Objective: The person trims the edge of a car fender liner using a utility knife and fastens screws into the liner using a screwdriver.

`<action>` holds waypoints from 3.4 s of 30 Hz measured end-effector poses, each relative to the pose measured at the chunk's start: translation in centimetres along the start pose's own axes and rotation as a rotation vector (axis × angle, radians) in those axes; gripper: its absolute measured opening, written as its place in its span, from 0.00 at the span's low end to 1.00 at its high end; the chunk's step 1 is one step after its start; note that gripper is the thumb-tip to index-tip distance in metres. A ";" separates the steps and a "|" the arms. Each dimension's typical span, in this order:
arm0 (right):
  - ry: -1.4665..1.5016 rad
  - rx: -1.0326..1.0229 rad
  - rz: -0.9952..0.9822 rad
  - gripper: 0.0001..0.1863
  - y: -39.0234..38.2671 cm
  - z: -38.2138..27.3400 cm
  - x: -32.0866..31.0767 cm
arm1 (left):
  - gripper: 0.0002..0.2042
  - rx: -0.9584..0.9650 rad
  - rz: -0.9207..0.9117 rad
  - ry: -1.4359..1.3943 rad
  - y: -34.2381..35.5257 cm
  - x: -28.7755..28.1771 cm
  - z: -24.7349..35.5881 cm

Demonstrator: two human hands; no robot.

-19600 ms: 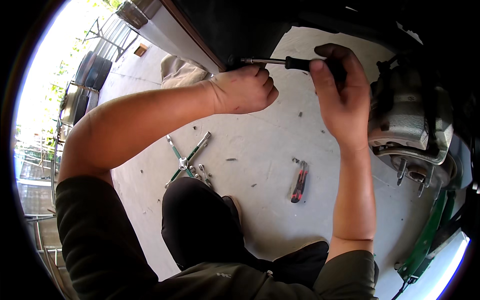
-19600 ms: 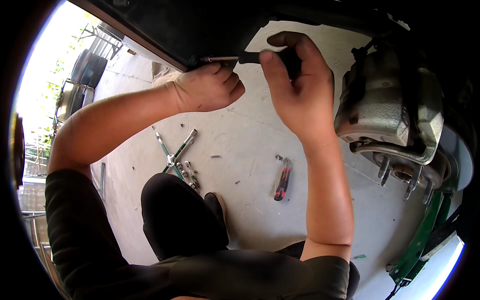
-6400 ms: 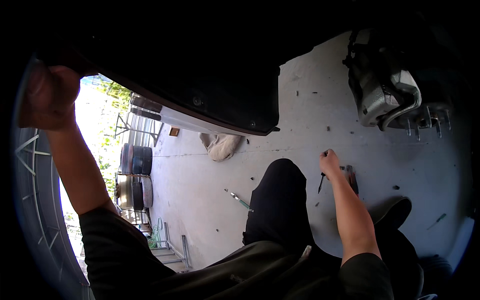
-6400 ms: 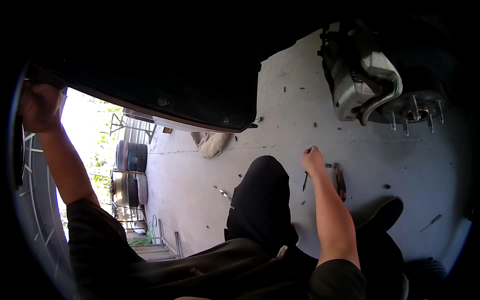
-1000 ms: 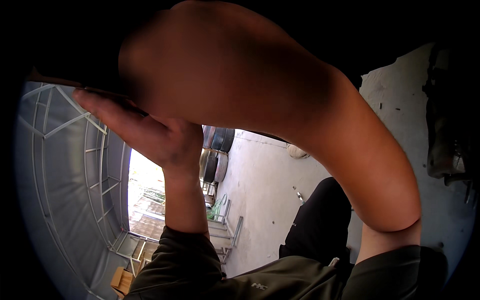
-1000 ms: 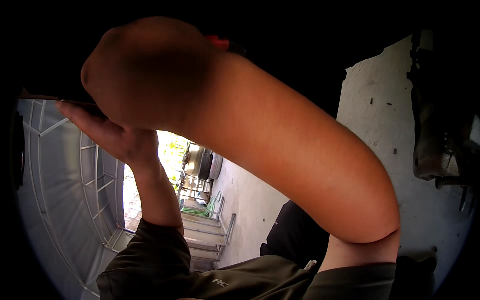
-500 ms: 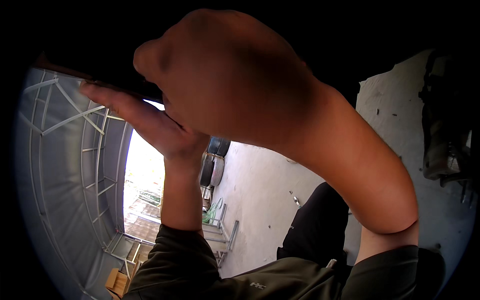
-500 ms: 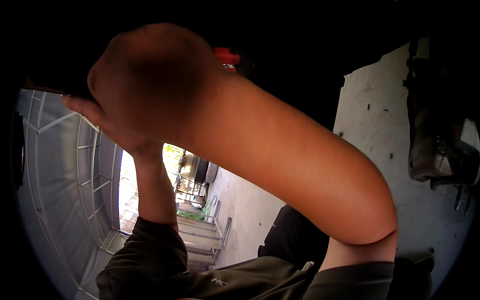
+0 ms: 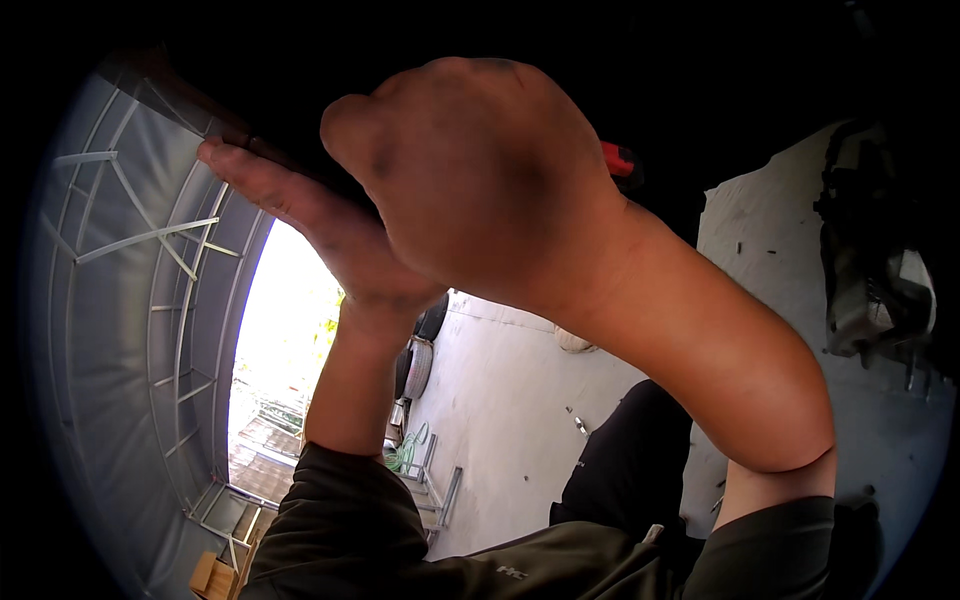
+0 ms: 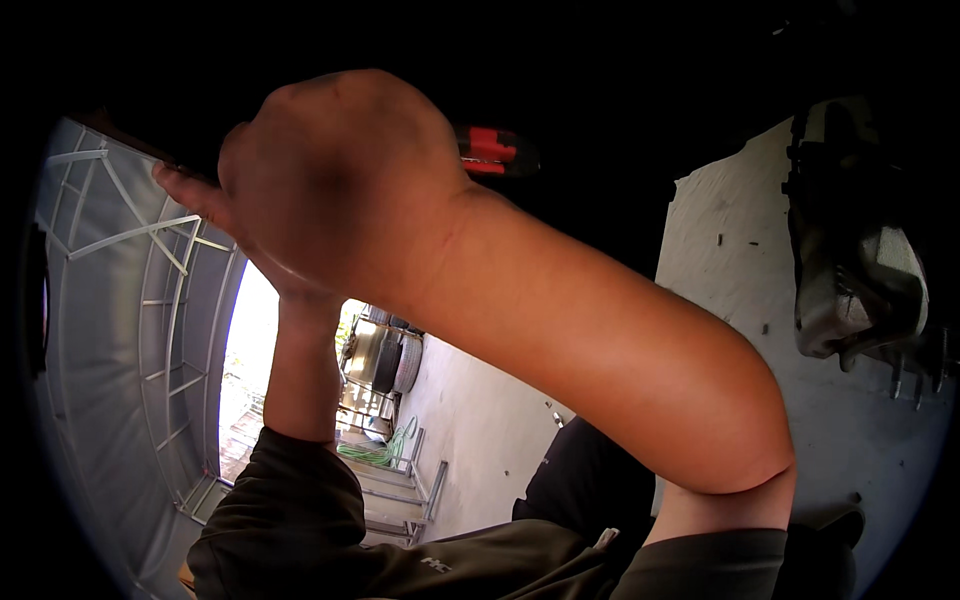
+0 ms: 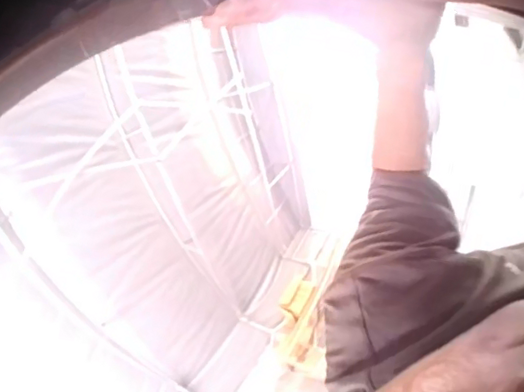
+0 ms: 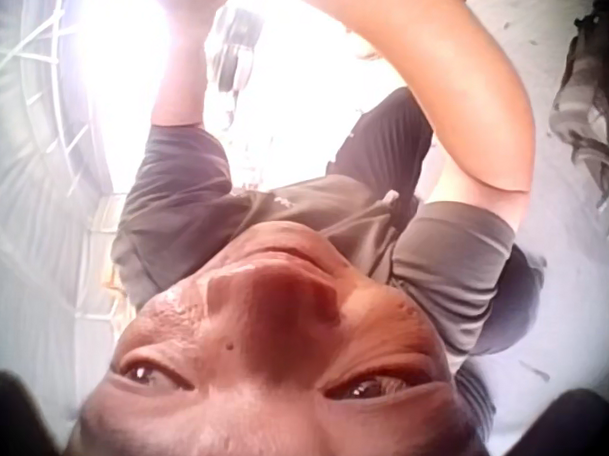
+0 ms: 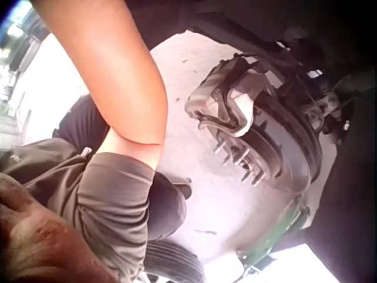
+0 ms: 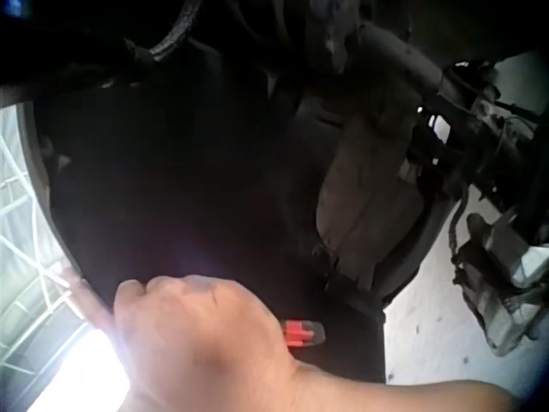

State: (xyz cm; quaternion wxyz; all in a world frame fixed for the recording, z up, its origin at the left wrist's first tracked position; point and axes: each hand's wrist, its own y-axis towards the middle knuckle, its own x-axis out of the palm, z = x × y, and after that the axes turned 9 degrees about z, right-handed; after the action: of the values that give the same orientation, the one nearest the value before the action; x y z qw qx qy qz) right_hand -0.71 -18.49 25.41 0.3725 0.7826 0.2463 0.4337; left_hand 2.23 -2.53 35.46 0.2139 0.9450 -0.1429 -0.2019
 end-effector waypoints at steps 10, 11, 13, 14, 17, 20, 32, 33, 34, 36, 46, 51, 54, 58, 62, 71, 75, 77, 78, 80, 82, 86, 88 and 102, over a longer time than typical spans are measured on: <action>-0.056 -0.048 -0.111 0.30 0.8 -0.6 -0.9 | 0.79 0.133 -0.012 0.025 0.2 -0.2 -0.9; -0.061 -0.021 -0.161 0.39 0.9 -0.7 -0.9 | 0.79 0.159 -0.003 0.039 0.2 -0.2 -1.0; -0.059 -0.109 -0.024 0.12 0.5 -0.4 -0.4 | 0.79 0.167 0.005 0.034 0.4 -0.2 -0.5; -0.059 -0.138 0.022 0.06 0.4 -0.4 -0.2 | 0.79 0.157 0.001 0.024 0.4 -0.2 -0.4; -0.086 -0.148 -0.001 0.06 0.8 -0.7 -0.5 | 0.79 0.153 -0.005 0.029 0.4 -0.2 -0.8; -0.001 -0.006 -0.190 0.41 1.0 -1.0 -0.7 | 0.77 0.221 0.035 0.060 0.5 0.0 -1.7; -0.021 0.002 -0.080 0.11 -1.1 0.9 -0.2 | 0.73 0.115 -0.012 0.076 0.6 -0.5 1.0; 0.000 0.001 -0.044 0.07 -1.3 1.0 -0.2 | 0.73 0.115 -0.010 0.077 0.7 -0.4 1.0; 0.025 0.002 -0.010 0.07 -1.4 1.0 -0.2 | 0.70 0.133 0.005 0.072 0.7 -0.4 0.9; 0.045 0.002 0.015 0.07 -1.5 1.3 -0.1 | 0.67 0.149 0.021 0.069 0.8 -0.4 0.9; 0.148 -0.006 -0.023 0.03 -0.4 2.7 -1.9 | 0.58 -0.028 0.045 0.013 1.1 -0.7 3.1; 0.164 -0.047 -0.056 0.01 0.3 2.9 -2.2 | 0.32 -0.204 0.084 0.041 0.4 -4.7 7.6; 0.161 -0.047 -0.123 0.01 0.7 3.2 -2.8 | 0.33 -0.520 0.102 -0.282 0.7 -3.9 10.5; 0.192 -0.074 -0.141 0.01 1.1 3.8 -3.2 | 0.31 -0.825 -0.043 -0.376 2.0 -4.6 12.6; 0.151 -0.080 -0.203 0.04 1.9 3.5 -4.1 | 0.27 -1.045 -0.079 -0.381 2.7 -3.5 12.5; -0.120 -0.155 -0.222 0.01 2.3 2.0 -5.1 | 0.09 -0.946 0.090 -0.151 4.1 -1.6 11.5; -0.127 -0.137 -0.223 0.02 2.2 2.5 -5.3 | 0.08 -0.936 0.064 -0.136 4.4 -1.6 11.5; -0.075 -0.104 -0.273 0.03 2.2 2.7 -4.9 | 0.09 -1.009 0.044 -0.163 4.1 -2.1 11.3; -0.031 -0.115 -0.226 0.03 2.0 2.9 -4.4 | 0.09 -1.014 0.047 -0.162 3.9 -2.2 11.3; 0.011 -0.119 -0.171 0.04 1.5 3.2 -4.2 | 0.09 -1.033 0.101 -0.151 4.3 -1.8 11.6; -0.069 -0.188 -0.031 0.05 0.9 2.9 -3.8 | 0.09 -0.960 0.110 -0.136 4.1 -1.6 11.4; -0.032 -0.085 -0.032 0.03 -0.2 3.0 -3.8 | 0.09 -0.923 0.093 -0.134 3.7 -1.9 11.0; -0.024 -0.159 0.041 0.05 0.2 5.3 -6.1 | 0.09 -0.909 0.043 -0.092 4.4 -2.2 11.3; 1.129 0.852 0.078 0.13 -0.7 4.1 -5.1 | 0.11 -0.998 0.113 -0.173 4.7 -1.9 11.8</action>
State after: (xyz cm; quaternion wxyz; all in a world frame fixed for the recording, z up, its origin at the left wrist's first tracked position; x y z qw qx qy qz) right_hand 0.16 -23.21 20.91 -0.1666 0.5242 0.5218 0.6521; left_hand -5.55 -9.99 28.45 0.6371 0.6985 -0.0972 -0.3109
